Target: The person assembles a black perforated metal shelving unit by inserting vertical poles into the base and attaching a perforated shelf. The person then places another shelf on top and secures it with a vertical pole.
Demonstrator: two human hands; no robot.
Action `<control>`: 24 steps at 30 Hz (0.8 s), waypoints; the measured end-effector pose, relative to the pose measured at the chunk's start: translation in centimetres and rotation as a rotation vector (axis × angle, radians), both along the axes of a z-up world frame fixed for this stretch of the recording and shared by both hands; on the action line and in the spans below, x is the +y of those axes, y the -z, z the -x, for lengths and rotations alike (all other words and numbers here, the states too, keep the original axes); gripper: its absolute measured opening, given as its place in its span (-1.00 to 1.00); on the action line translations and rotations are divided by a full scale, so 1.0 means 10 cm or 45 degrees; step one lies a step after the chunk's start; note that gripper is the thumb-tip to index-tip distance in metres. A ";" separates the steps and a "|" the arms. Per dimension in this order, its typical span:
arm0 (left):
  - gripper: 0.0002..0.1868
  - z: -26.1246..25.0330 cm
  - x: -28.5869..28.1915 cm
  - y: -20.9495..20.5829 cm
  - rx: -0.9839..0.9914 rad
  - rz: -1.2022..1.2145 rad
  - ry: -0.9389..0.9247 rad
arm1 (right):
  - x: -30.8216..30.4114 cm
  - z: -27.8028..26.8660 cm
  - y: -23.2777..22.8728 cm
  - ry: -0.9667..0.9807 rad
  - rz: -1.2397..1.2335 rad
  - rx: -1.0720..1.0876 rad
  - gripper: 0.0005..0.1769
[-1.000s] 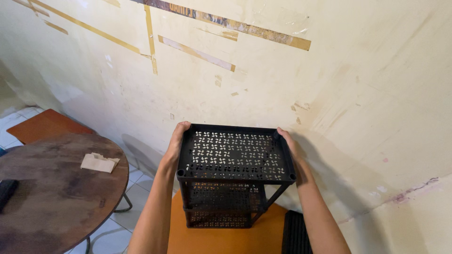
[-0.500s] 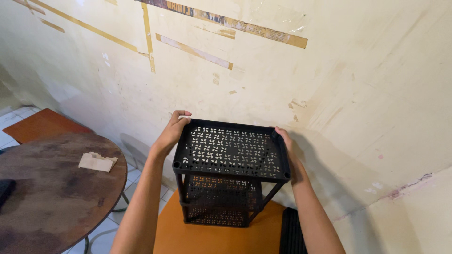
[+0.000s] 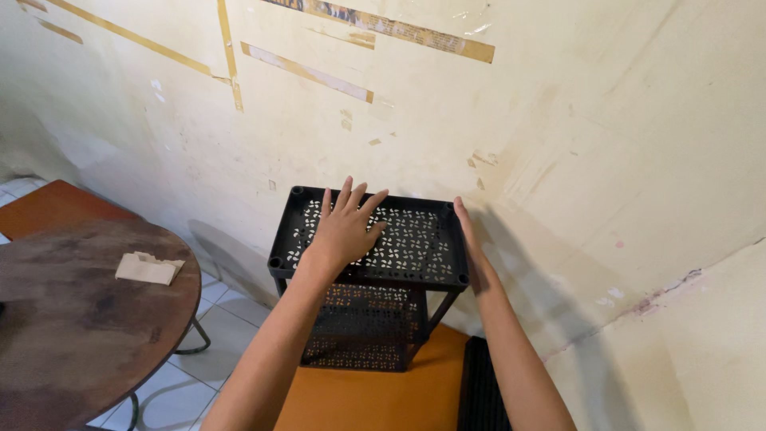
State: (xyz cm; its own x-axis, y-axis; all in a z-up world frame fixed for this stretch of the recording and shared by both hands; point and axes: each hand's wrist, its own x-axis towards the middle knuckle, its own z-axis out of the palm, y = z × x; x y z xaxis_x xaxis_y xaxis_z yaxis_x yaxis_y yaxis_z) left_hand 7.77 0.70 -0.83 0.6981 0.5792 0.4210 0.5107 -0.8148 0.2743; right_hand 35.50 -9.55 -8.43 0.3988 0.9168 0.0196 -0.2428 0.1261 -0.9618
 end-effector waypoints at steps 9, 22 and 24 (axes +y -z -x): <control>-0.34 0.01 0.04 0.05 -0.024 0.030 0.027 | -0.13 -0.37 1.28 0.130 -0.224 -0.398 -0.24; -0.38 0.05 0.04 0.03 -0.103 0.048 0.063 | 0.18 -0.55 1.43 0.071 -0.129 -0.245 -0.38; -0.38 0.06 0.05 0.03 -0.108 0.062 0.066 | 0.19 -0.54 1.38 0.065 -0.115 -0.256 -0.41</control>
State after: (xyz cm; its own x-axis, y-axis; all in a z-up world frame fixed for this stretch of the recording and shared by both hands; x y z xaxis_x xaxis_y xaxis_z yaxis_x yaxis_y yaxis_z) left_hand 7.18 1.18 -1.11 0.6907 0.5644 0.4522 0.4412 -0.8242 0.3549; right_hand 40.91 -7.69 -22.25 0.4245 0.8865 0.1842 -0.0387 0.2210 -0.9745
